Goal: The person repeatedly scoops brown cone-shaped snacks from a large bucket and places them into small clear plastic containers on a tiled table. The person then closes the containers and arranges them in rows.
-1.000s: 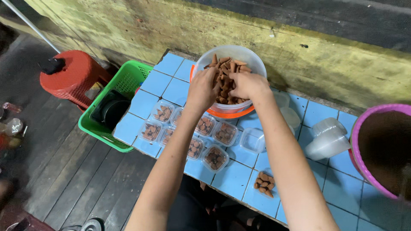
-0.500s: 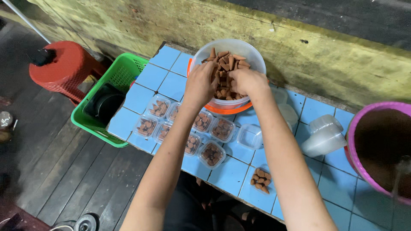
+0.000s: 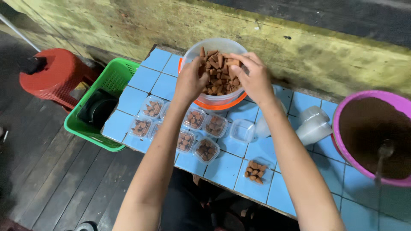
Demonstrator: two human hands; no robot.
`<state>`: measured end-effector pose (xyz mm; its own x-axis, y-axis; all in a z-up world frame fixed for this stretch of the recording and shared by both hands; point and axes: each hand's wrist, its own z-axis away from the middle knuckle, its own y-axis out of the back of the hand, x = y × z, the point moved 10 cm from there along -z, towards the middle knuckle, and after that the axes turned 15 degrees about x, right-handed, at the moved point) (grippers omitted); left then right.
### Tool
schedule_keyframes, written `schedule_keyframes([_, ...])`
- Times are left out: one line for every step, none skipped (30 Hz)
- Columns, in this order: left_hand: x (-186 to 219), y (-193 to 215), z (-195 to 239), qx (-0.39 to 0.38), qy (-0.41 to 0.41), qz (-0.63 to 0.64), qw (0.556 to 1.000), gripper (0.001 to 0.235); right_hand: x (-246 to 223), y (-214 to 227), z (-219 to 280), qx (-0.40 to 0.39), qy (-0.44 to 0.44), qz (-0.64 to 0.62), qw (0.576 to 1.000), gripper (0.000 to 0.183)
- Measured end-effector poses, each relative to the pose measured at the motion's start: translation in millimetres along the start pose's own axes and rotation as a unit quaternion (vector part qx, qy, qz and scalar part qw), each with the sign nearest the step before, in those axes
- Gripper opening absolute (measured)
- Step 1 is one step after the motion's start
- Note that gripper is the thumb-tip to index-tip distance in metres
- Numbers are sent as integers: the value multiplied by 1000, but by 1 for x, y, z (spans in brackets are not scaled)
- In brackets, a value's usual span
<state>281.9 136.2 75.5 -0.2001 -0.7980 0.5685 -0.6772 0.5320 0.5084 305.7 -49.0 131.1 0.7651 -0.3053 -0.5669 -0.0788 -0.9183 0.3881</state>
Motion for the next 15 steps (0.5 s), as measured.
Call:
schedule_keyframes([1,5,1,3,30,40,999,25,6,14,9,20,-34,-29,999,29])
schedule_keyframes([1,9,2,6,60,80,995,24,13,27,20,40,-67,-59,995,30])
schedule_keyframes([3,9,7,1,61,82,995,24,9,38,32,41,-71,-55,995,30])
schedule_keyframes([1,13,11,23,80,110,990,23,13,49,46,43,-115,-55,991,34])
schedule_keyframes([1,15,14,44,98,139,984,22,17,61,60,46,-159,-55,985,38])
schedule_keyframes([14,23,21,37,97,142,984,22,15,75,75,50,-163,-50,984,38])
schedule_keyframes([24,33,28,48,113,163,979,21,17,91,92,68,-194,-54,977,39])
schedule_keyframes([35,43,36,58,129,184,973,21,18,108,110,85,-225,-57,969,42])
schedule_keyframes([47,48,48,52,130,188,972,21,10,116,126,88,-230,-52,968,42])
schedule_keyframes([59,54,60,51,141,204,967,19,2,125,143,95,-243,-58,964,36])
schedule_keyframes([70,61,67,55,147,220,963,17,-5,134,155,103,-249,-66,961,31])
schedule_keyframes([78,60,81,54,145,225,962,17,-4,139,172,107,-248,-62,961,31])
schedule_keyframes([80,59,98,50,170,251,952,17,2,144,193,118,-279,-52,952,28])
schedule_keyframes([83,57,116,46,195,277,940,18,7,149,216,128,-310,-41,941,26])
schedule_keyframes([86,54,135,44,196,278,939,18,10,151,235,129,-312,-39,941,26])
